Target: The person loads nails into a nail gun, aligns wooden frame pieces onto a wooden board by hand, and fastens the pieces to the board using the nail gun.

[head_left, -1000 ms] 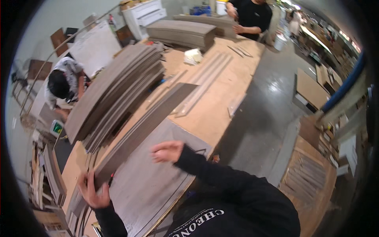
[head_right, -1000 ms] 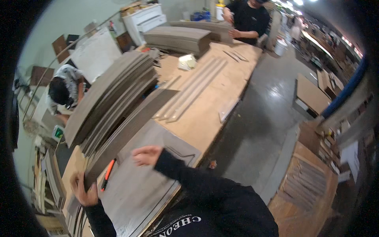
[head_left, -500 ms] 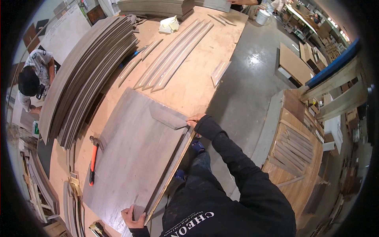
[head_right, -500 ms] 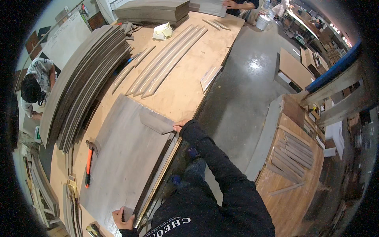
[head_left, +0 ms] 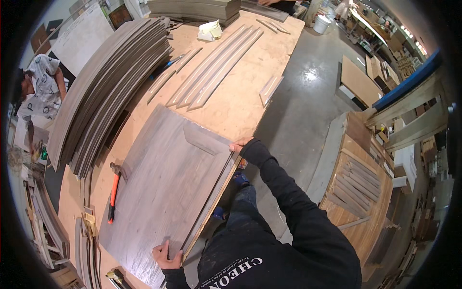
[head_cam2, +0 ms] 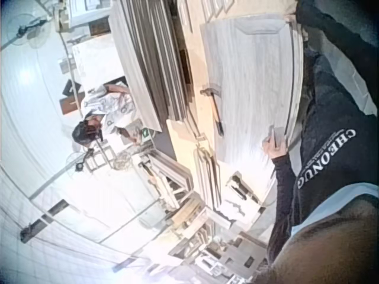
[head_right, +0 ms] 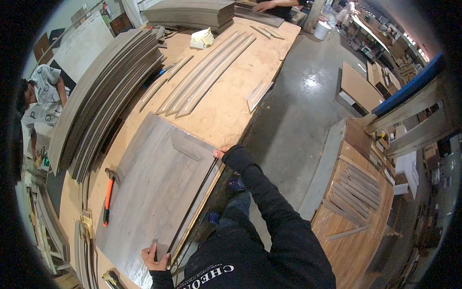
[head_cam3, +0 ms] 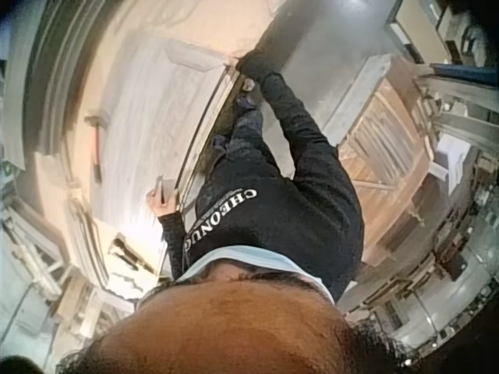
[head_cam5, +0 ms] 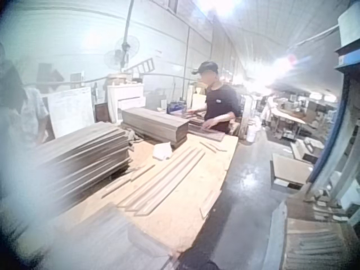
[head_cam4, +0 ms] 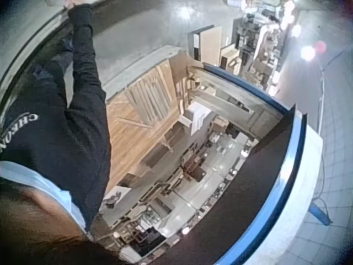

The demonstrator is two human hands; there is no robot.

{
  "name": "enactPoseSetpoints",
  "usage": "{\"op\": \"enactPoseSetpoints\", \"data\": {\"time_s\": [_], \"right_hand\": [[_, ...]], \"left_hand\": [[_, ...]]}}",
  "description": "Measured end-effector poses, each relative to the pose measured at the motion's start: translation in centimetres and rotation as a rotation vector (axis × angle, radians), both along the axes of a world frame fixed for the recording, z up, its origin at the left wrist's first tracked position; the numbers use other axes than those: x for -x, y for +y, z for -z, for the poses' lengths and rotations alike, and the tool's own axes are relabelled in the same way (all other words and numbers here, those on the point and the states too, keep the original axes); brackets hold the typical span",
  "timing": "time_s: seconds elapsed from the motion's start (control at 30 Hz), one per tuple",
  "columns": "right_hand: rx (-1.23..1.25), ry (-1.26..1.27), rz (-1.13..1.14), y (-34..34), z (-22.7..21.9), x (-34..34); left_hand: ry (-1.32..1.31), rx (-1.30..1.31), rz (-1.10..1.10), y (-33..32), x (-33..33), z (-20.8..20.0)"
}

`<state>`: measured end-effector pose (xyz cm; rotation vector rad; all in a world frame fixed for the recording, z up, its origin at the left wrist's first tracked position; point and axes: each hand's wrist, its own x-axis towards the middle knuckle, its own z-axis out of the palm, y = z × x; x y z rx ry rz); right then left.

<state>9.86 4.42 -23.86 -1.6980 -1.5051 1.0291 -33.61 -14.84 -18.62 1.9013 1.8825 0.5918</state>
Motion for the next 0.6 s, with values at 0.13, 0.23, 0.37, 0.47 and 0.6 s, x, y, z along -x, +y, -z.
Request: {"op": "enactPoseSetpoints", "data": {"time_s": [0.13, 0.23, 0.37, 0.47, 0.6], "right_hand": [[-0.082, -0.071, -0.021, 0.2, -0.1, -0.1], [-0.09, -0.033, -0.022, 0.3, 0.0, -0.3], [-0.078, -0.013, -0.021, 0.4, -0.3, -0.3], [-0.089, -0.001, -0.022, 0.4, -0.8, -0.3], [-0.028, -0.01, -0.007, 0.2, -2.0, 0.0]], "left_hand": [[-0.016, 0.023, -0.005, 0.4, -0.1, 0.1], [-0.028, 0.031, -0.012, 1.0, -0.4, 0.1], [0.018, 0.013, 0.011, 1.4, -0.5, 0.0], [0.073, -0.018, 0.048, 1.4, -0.6, 0.1], [0.174, -0.048, 0.108, 1.4, -0.7, -0.3]]}}
